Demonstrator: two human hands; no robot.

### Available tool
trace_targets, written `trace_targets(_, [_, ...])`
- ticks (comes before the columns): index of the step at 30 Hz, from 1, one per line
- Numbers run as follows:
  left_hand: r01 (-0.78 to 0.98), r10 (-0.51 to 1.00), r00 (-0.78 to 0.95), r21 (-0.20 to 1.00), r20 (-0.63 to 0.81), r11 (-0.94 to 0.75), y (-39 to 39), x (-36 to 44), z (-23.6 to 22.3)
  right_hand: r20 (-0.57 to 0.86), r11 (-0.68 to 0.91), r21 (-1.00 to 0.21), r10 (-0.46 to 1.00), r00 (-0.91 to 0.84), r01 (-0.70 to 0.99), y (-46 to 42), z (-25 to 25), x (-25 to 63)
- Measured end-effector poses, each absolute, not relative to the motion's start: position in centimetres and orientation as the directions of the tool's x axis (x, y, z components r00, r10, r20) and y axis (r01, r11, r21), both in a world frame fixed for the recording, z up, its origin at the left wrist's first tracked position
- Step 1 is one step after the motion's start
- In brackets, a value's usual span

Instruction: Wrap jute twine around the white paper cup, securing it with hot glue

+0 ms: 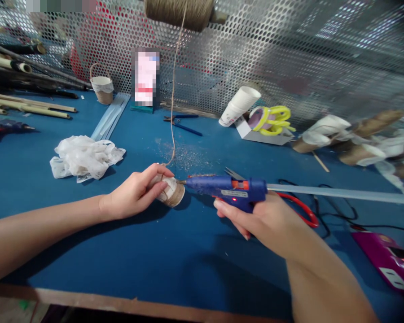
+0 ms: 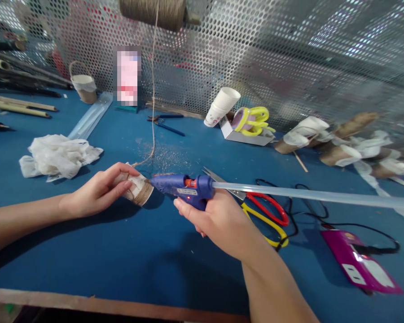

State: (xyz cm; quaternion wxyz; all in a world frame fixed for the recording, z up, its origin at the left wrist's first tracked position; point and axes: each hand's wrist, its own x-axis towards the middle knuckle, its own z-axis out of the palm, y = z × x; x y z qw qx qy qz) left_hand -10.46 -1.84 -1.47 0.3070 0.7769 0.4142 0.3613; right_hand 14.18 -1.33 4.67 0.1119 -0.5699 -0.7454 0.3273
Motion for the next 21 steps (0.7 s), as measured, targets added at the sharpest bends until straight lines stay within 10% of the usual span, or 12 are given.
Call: trace_targets(21, [0.431, 0.955, 0.259, 0.868, 0.144, -0.248, -1.5, -9.9, -1.5, 0.088, 0.505, -0.453, 0.846, -0.526, 0.735, -2.5, 4.6, 14.1])
